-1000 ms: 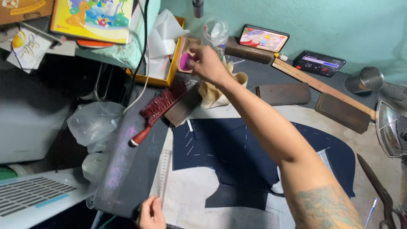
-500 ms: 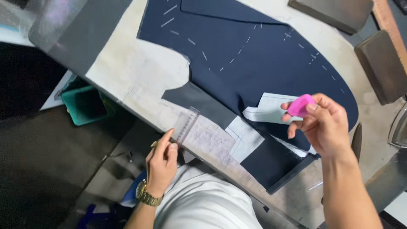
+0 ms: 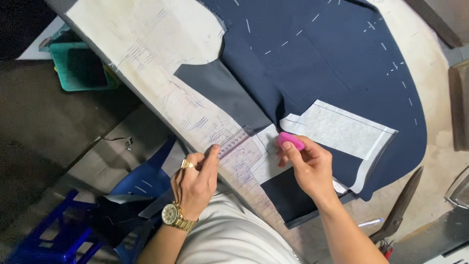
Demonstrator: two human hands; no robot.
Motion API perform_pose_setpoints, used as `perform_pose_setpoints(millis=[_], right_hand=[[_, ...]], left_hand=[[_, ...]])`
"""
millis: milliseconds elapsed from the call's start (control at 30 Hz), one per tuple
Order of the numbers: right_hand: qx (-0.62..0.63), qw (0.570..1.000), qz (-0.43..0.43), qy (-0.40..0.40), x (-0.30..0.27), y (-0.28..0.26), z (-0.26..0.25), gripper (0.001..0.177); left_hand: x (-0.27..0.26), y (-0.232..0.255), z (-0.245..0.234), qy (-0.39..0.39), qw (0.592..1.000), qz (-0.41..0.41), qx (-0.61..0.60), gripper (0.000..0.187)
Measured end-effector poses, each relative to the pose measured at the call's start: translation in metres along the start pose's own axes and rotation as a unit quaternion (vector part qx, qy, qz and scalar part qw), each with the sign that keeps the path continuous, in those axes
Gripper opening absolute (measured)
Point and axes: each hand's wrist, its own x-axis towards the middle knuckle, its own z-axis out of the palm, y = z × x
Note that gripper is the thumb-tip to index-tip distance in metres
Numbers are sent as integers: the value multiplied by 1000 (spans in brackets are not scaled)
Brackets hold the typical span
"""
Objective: The person uses a ruler, chalk, a pen, and large shears to measure, mark, and cut pieces of dark blue fabric on a workbench, then picks up the cut pieces and folds them.
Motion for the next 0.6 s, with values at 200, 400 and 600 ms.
perform_pose_setpoints(millis=[200, 400, 600], right_hand=[[-51, 993, -86, 55, 3, 6, 17, 14], [-59, 993, -99, 30, 6, -4, 30, 17], [-8, 996, -86, -20, 18, -7, 43, 18]], left_hand=[[0, -4, -1, -63, 995, -76, -8, 33], [-3, -12, 2, -52, 996, -55, -43, 36], [-3, -11, 6, -52, 996, -61, -44, 36]])
